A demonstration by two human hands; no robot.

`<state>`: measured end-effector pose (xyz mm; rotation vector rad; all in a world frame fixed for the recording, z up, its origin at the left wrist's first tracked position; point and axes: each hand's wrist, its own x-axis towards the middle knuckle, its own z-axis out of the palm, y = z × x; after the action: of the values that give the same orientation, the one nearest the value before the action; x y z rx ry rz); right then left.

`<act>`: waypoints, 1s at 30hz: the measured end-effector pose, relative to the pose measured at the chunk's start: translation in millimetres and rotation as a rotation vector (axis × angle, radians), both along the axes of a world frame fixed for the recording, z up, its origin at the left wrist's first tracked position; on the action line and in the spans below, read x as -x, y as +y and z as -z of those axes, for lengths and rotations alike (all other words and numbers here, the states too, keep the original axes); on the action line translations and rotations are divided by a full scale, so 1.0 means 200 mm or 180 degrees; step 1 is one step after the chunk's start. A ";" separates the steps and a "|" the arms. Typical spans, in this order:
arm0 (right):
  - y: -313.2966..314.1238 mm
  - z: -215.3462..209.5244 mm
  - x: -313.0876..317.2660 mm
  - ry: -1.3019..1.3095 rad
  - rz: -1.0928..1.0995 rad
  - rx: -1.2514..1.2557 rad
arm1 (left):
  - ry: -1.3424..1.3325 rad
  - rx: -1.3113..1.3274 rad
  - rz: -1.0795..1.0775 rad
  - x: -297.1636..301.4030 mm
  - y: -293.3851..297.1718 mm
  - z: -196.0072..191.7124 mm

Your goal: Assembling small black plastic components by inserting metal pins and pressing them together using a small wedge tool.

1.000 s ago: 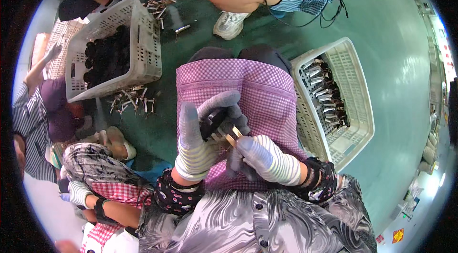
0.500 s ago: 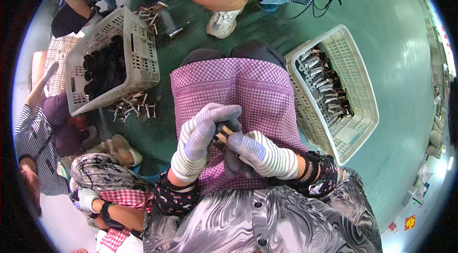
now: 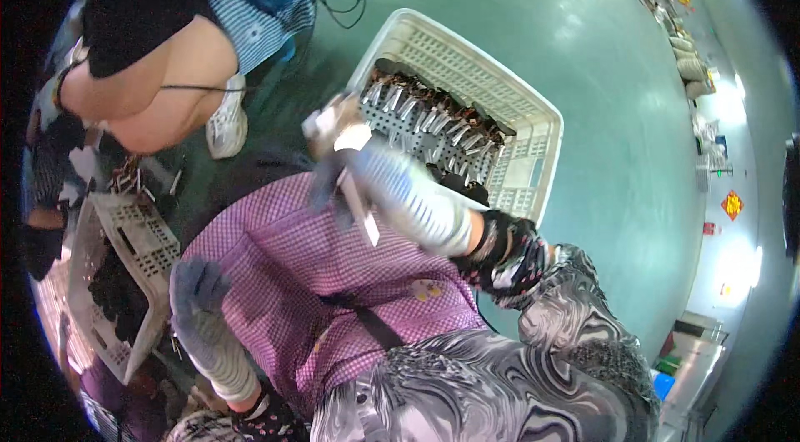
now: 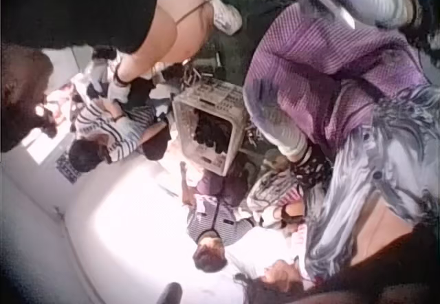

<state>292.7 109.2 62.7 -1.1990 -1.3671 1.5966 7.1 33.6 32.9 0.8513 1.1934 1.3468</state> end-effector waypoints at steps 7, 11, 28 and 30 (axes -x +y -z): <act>0.25 0.55 -0.84 -0.0564 0.2652 -0.0189 | -0.0469 -0.0030 0.0383 0.17 0.01 0.11; 0.10 0.85 -1.16 -0.2231 0.2378 0.0276 | -0.0187 0.0126 0.0187 0.14 0.04 0.10; -0.27 1.57 -1.59 -0.2988 0.2780 0.1251 | 0.0094 0.0682 0.0206 -0.09 0.25 0.17; -0.14 1.48 -1.52 -0.3622 0.2821 0.1302 | 0.0406 0.0492 0.0391 -0.11 0.25 0.17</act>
<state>597.5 81.9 -233.9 -2.6959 -0.7711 0.4836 28.2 84.0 -0.3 0.8944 1.3043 1.0999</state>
